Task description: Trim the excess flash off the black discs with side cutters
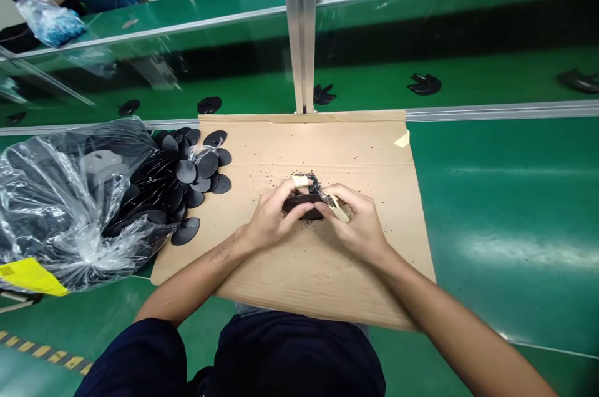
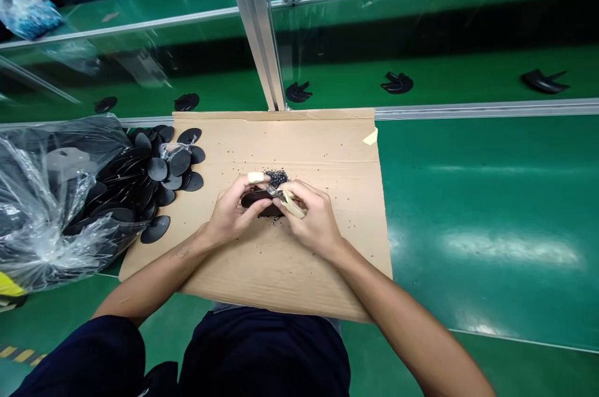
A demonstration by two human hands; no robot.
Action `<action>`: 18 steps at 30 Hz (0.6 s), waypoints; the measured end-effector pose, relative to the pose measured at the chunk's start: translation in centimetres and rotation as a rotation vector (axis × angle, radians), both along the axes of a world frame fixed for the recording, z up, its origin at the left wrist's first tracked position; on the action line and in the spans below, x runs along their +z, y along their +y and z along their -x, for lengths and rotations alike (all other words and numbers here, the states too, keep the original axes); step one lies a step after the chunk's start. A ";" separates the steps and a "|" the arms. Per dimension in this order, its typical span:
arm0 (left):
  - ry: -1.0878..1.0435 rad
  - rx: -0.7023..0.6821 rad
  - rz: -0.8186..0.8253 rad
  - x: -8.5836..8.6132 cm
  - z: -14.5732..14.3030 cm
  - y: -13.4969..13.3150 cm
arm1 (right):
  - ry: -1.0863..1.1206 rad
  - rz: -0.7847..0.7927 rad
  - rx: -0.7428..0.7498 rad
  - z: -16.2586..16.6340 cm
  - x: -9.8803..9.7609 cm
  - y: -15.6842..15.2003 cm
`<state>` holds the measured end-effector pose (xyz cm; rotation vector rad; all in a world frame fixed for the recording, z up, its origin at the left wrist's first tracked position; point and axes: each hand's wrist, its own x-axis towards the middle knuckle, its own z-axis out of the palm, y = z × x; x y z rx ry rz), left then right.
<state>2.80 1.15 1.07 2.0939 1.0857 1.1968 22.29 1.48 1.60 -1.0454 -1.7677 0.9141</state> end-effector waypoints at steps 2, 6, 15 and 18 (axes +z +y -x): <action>-0.064 -0.004 -0.001 0.2 0.2 0.1 | -0.011 -0.107 0.006 -0.1 0.0 0.0; -0.076 -0.091 -0.068 1.0 0.8 0.5 | 0.001 -0.283 0.025 -0.3 -0.1 -0.1; -0.081 -0.053 -0.262 1.4 0.7 0.3 | -0.053 -0.382 0.073 -0.4 0.0 -0.1; -0.068 -0.085 -0.257 1.4 0.7 0.3 | -0.064 -0.407 0.076 -0.5 0.3 0.0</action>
